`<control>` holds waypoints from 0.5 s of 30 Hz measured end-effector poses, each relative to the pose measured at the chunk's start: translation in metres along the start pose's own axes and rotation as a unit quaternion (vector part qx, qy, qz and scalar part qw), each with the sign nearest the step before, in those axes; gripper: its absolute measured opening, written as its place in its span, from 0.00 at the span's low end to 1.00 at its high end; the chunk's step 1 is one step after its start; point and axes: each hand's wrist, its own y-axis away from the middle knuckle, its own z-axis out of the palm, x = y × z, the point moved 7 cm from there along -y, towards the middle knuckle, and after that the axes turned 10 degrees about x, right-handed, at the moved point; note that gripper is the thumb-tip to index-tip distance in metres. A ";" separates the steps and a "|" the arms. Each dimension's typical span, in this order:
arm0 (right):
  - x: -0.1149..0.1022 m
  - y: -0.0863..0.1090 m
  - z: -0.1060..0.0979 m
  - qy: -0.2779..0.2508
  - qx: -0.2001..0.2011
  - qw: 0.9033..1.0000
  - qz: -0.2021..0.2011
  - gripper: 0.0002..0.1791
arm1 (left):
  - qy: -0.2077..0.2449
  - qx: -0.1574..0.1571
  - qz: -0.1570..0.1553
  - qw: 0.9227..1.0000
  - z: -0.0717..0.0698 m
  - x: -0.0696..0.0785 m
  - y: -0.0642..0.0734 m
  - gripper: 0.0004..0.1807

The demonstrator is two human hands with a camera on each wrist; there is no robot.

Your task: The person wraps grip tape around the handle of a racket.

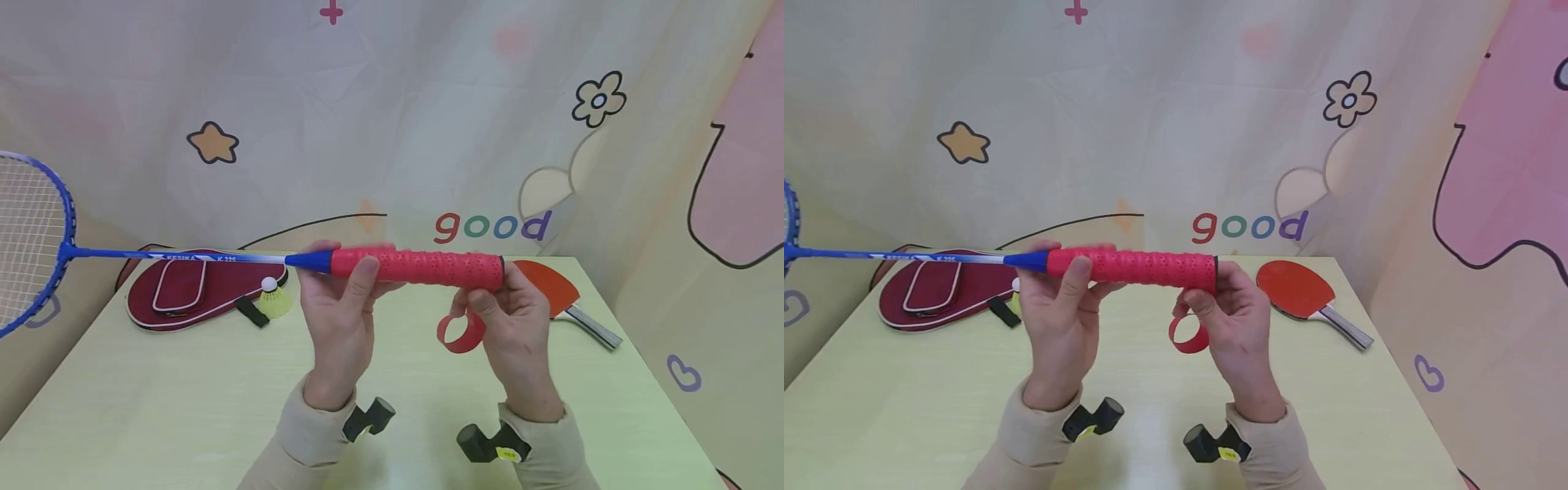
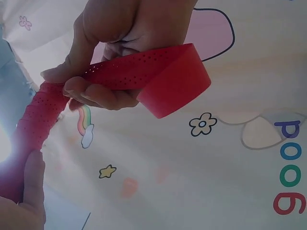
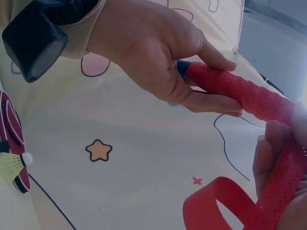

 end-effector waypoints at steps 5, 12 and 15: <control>0.000 0.001 0.002 -0.013 0.007 1.000 -0.008 0.16 | -0.014 0.012 0.000 1.000 -0.002 -0.001 -0.001 0.26; -0.002 0.002 0.003 -0.018 0.015 0.999 -0.023 0.10 | -0.015 0.012 -0.015 1.000 -0.002 -0.003 0.000 0.27; -0.003 0.001 0.002 -0.010 0.026 0.999 -0.019 0.08 | 0.012 -0.012 -0.020 1.000 0.003 -0.003 0.000 0.25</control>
